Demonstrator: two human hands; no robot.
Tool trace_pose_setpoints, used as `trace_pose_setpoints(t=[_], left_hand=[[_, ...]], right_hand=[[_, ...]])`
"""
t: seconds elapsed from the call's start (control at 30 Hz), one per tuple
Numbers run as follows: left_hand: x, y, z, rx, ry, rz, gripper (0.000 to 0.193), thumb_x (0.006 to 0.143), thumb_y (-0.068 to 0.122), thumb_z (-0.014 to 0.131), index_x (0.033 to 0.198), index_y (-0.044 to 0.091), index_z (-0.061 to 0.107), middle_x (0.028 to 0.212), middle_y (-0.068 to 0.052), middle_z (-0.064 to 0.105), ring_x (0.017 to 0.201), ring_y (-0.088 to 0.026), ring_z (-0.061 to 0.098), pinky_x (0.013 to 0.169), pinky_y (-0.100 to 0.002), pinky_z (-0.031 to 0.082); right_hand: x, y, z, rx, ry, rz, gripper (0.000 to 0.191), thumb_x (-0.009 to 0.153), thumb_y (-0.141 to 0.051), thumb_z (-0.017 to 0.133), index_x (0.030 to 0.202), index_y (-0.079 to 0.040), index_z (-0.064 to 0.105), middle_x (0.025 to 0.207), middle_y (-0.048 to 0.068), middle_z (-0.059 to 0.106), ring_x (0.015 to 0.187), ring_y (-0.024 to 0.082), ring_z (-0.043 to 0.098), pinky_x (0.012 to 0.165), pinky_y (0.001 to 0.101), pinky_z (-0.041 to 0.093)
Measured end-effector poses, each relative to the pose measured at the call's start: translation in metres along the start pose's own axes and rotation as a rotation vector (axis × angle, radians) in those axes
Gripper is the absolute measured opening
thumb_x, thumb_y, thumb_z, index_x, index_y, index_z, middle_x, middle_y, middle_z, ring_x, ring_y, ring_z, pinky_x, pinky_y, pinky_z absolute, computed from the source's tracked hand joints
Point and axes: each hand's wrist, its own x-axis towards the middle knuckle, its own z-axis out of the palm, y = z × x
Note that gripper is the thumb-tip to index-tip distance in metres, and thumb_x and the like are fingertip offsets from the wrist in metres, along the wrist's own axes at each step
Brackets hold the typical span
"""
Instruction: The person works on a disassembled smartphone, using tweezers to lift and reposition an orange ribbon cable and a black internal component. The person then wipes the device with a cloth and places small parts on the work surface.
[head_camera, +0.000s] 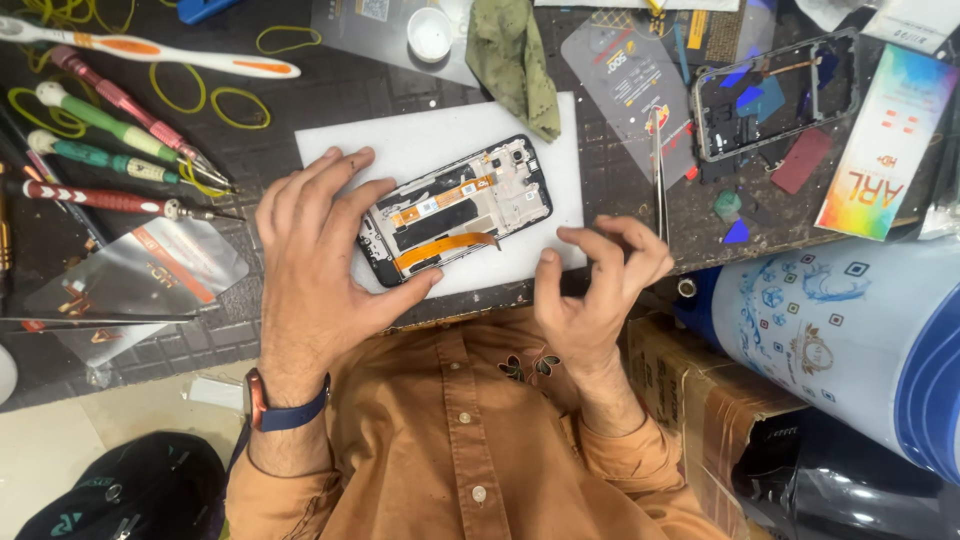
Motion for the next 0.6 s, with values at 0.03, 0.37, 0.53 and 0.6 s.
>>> trace_pose_setpoints(t=[0.03, 0.37, 0.53, 0.6], left_hand=[[-0.001, 0.0, 0.0, 0.01, -0.003, 0.0, 0.079, 0.073, 0.05, 0.09, 0.134, 0.007, 0.062, 0.151, -0.013, 0.052, 0.147, -0.034, 0.042, 0.123, -0.053, 0.026], [-0.027, -0.002, 0.008, -0.384, 0.635, -0.017, 0.05, 0.098, 0.022, 0.078, 0.135, 0.006, 0.048, 0.13, -0.008, 0.05, 0.121, -0.022, 0.054, 0.108, -0.035, 0.049], [-0.031, 0.017, 0.02, -0.328, 0.766, -0.047, 0.038, 0.103, 0.008, 0.073, 0.129, 0.006, 0.045, 0.121, -0.006, 0.045, 0.111, -0.018, 0.055, 0.1, -0.03, 0.049], [-0.027, 0.029, 0.019, -0.303, 0.764, -0.074, 0.039, 0.103, 0.006, 0.073, 0.129, 0.005, 0.044, 0.121, -0.006, 0.045, 0.112, -0.018, 0.054, 0.1, -0.03, 0.048]], right_hand=[[-0.003, 0.0, 0.001, 0.005, 0.026, -0.001, 0.026, 0.088, -0.008, 0.075, 0.112, -0.007, 0.065, 0.126, 0.015, 0.046, 0.123, 0.029, 0.038, 0.107, 0.0456, 0.031], [-0.005, -0.051, 0.002, 0.574, -0.138, -0.658, 0.018, 0.084, -0.012, 0.072, 0.102, -0.01, 0.068, 0.095, 0.004, 0.061, 0.087, 0.023, 0.057, 0.083, 0.0412, 0.047], [-0.016, -0.096, 0.0, 0.589, -0.512, -1.032, 0.023, 0.104, -0.011, 0.074, 0.126, -0.009, 0.069, 0.099, -0.004, 0.056, 0.094, 0.013, 0.054, 0.081, 0.0295, 0.045], [-0.021, -0.106, -0.002, 0.517, -0.521, -1.004, 0.029, 0.106, -0.007, 0.073, 0.135, -0.009, 0.068, 0.097, -0.006, 0.053, 0.095, 0.012, 0.053, 0.085, 0.0285, 0.047]])
